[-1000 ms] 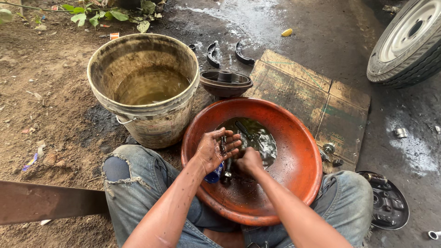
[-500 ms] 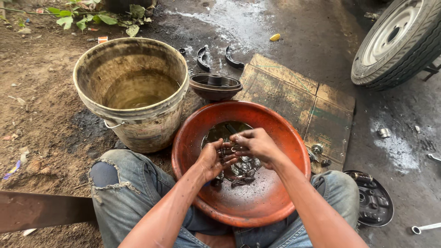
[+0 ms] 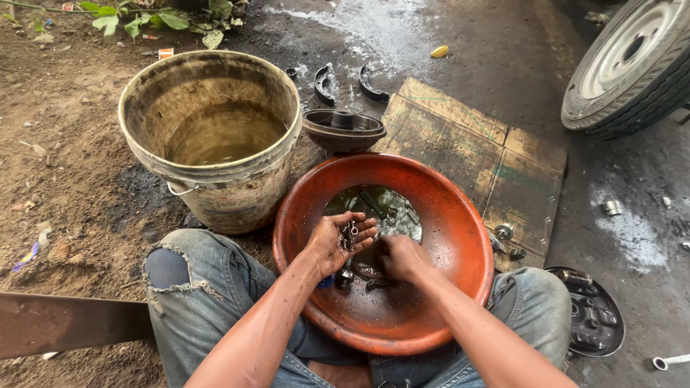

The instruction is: The person sits on the ground and scrubs various greasy mechanical parts in a red basin filled with dark liquid. They use a blue bottle to apply liquid to the parts and scrub them by hand, then place the cleaned parts on a nearby cardboard sheet.

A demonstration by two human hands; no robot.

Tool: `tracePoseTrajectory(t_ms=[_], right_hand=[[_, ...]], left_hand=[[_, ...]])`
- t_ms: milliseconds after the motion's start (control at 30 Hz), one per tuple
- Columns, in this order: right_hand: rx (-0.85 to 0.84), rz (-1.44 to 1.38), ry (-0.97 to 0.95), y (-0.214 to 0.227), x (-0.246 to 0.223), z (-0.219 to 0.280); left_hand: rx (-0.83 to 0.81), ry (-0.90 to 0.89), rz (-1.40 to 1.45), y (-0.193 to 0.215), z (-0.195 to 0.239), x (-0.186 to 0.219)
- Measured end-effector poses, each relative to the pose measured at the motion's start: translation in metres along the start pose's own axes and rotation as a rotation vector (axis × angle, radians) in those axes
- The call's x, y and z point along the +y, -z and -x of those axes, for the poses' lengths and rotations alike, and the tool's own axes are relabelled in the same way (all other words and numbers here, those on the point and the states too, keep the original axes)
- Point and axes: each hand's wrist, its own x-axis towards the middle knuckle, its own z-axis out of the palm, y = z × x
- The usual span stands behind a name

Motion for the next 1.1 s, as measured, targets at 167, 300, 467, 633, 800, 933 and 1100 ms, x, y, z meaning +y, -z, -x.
tracePoseTrajectory(t_ms=[167, 300, 467, 633, 800, 933, 1100], right_hand=[[0.133, 0.190, 0.051, -0.004, 0.007, -0.026], [0.219, 0.197, 0.190, -0.012, 0.017, -0.052], [0.187, 0.148, 0.125, -0.034, 0.008, -0.080], [0.214, 0.047, 0.133, -0.034, 0.017, -0.064], [0.213, 0.212, 0.256, 0.001, 0.043, -0.021], [0.061, 0.090, 0.125, 0.006, 0.047, 0.010], [-0.022, -0.426, 0.027, 0.010, 0.050, 0.006]], left_hand=[[-0.014, -0.040, 0.033, 0.005, -0.004, 0.008], [0.005, -0.072, 0.064, 0.009, -0.007, 0.014], [0.040, -0.101, 0.092, 0.010, -0.006, 0.026], [0.096, -0.116, 0.062, 0.005, 0.000, 0.028], [0.094, -0.099, 0.026, -0.002, -0.001, 0.031], [0.103, -0.092, -0.037, -0.002, -0.002, 0.022], [0.065, -0.066, -0.106, -0.004, 0.000, 0.009]])
